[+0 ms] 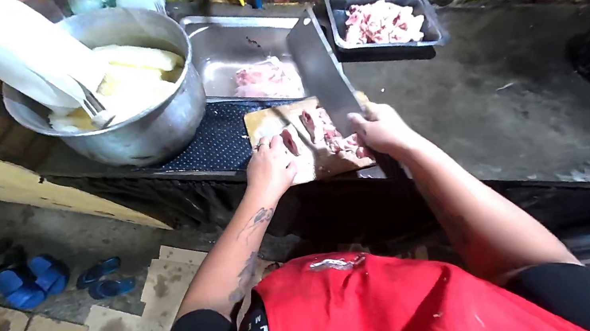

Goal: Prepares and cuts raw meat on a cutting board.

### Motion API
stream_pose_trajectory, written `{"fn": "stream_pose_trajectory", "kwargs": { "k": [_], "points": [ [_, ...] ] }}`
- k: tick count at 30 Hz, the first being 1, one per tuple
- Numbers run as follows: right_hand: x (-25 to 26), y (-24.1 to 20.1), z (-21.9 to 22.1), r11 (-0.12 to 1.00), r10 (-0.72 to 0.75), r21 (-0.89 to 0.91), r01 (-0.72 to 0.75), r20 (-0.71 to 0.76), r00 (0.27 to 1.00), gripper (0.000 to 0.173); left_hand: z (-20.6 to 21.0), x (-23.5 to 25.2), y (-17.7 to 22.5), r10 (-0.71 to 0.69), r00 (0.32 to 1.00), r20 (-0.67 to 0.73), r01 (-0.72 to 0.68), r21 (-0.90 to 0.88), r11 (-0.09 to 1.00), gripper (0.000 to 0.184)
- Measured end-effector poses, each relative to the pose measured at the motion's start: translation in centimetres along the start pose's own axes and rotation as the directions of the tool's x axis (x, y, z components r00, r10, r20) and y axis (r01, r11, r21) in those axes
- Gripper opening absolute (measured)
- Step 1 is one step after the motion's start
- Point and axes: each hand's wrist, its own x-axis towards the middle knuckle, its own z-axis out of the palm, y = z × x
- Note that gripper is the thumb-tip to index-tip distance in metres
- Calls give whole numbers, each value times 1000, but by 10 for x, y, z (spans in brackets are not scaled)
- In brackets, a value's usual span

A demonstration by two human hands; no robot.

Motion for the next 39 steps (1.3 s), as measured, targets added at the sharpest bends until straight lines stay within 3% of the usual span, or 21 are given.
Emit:
{"fn": "stream_pose_trajectory", "kwargs": {
  "k": [2,4,8,10,12,15,18,21,25,28,31,33,36,39],
  "points": [
    [-3,31,-26,973,-44,-231,11,-138,989,37,-1,12,3,-6,996,84,6,3,1000,50],
    [-6,51,-49,910,-8,-406,-86,-224,975,32,-3,19,-1,9,998,56,-6,-63,998,37],
    [-15,80,-63,813,147,-507,-286,-296,944,35,-18,31,-14,-68,997,-33,51,-382,923,30],
    [-15,92,-60,775,187,-542,-325,-295,937,39,-22,44,-4,-58,996,-61,27,-427,904,33],
    [-11,107,-54,755,187,-565,-333,-301,935,43,-19,57,13,-29,1000,-9,24,-349,937,49],
    [-3,126,-44,783,182,-518,-344,-338,923,44,-2,73,39,-30,994,103,33,-36,999,76],
    [-1,121,-42,793,199,-481,-374,-375,905,42,11,91,53,49,980,195,-79,152,985,85],
    [-12,119,-34,843,143,-418,-339,-432,890,45,2,105,63,95,933,346,-156,153,976,72],
    [-24,141,2,939,-58,-306,-158,-593,803,43,2,111,48,114,955,274,-155,132,979,52],
    [-18,148,23,963,-94,-250,-98,-655,750,38,9,108,24,164,975,147,-177,74,981,36],
    [-14,149,27,974,-49,-194,-114,-678,734,42,4,101,20,188,976,107,-180,-80,980,27],
    [-16,147,26,982,-17,-152,-116,-676,737,42,-2,103,22,118,984,135,-84,-236,968,26],
    [-14,151,26,987,-40,-135,-82,-719,694,41,-16,120,43,22,969,247,112,-516,849,23],
    [-9,154,25,990,-68,-134,-52,-754,653,39,-25,171,85,64,986,153,46,-625,779,24]
  ]
}}
